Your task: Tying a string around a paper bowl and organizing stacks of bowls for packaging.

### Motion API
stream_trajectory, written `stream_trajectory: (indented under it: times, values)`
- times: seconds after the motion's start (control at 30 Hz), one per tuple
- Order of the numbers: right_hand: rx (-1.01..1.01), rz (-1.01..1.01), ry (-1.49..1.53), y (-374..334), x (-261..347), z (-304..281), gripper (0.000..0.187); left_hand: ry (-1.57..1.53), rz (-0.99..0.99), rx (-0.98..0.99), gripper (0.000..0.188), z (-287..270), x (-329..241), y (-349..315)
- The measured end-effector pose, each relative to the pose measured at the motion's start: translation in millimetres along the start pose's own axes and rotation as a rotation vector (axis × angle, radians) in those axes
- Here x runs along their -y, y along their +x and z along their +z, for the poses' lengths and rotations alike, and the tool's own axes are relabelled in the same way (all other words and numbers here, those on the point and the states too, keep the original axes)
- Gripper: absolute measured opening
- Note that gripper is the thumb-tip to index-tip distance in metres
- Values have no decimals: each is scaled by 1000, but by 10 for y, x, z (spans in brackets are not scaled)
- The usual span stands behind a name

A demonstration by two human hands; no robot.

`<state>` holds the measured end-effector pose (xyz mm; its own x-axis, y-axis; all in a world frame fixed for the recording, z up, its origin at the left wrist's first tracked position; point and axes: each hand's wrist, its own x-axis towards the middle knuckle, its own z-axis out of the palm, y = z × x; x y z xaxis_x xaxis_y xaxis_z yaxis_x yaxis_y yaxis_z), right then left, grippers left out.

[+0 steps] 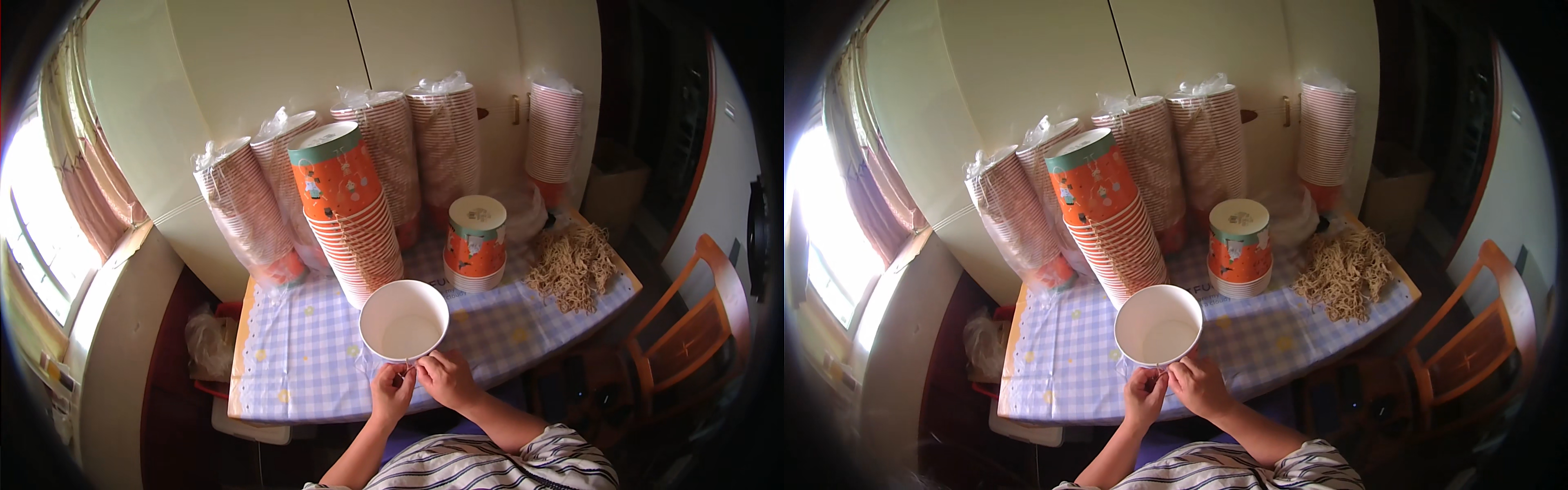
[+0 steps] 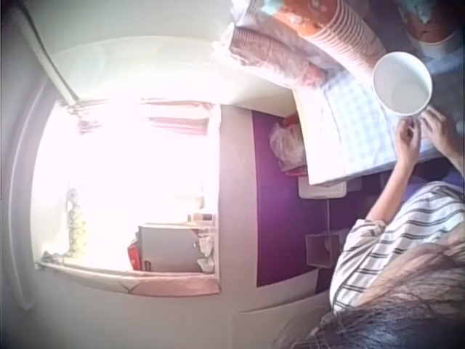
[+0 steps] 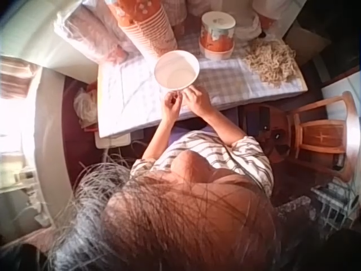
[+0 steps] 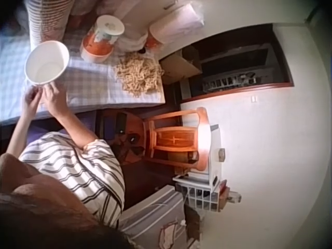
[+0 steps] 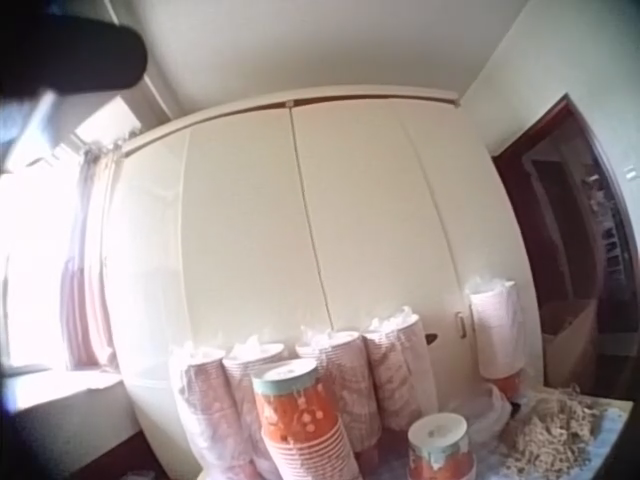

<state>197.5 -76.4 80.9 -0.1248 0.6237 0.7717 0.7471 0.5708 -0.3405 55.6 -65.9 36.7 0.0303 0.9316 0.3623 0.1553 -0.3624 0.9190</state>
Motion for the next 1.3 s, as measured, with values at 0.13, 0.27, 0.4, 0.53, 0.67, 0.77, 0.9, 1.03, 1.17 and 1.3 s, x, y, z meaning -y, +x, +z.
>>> stream_trajectory:
  times: [0.13,0.27,0.4,0.53,0.67,0.77,0.9,1.03,1.17,1.3]
  values:
    - [46,12,-3,-47,-24,21,13,-185,-101,-12,8,27,-82,-27]
    - [49,36,5,-97,-50,73,11,-510,-469,35,5,-15,-167,-36]
    - [91,264,317,-156,-82,165,8,-832,-642,49,6,-66,-192,-27]
    - [184,598,747,-113,-61,140,12,-852,-667,15,6,-75,-185,-38]
    - [237,729,876,-112,-77,155,14,-825,-632,-30,9,-55,-185,-55]
    - [207,773,928,-153,-77,211,15,-798,-617,-37,11,-43,-171,-60]
    - [166,794,1004,-164,-57,221,15,-729,-592,-37,11,-46,-178,-58]
    - [152,791,1007,-175,-51,240,16,-675,-579,-78,5,-17,-196,-51]
    - [152,759,958,-171,-51,220,16,-690,-613,-75,4,-21,-234,-44]
    - [177,756,962,-155,-79,203,15,-716,-623,-75,4,-34,-241,-50]
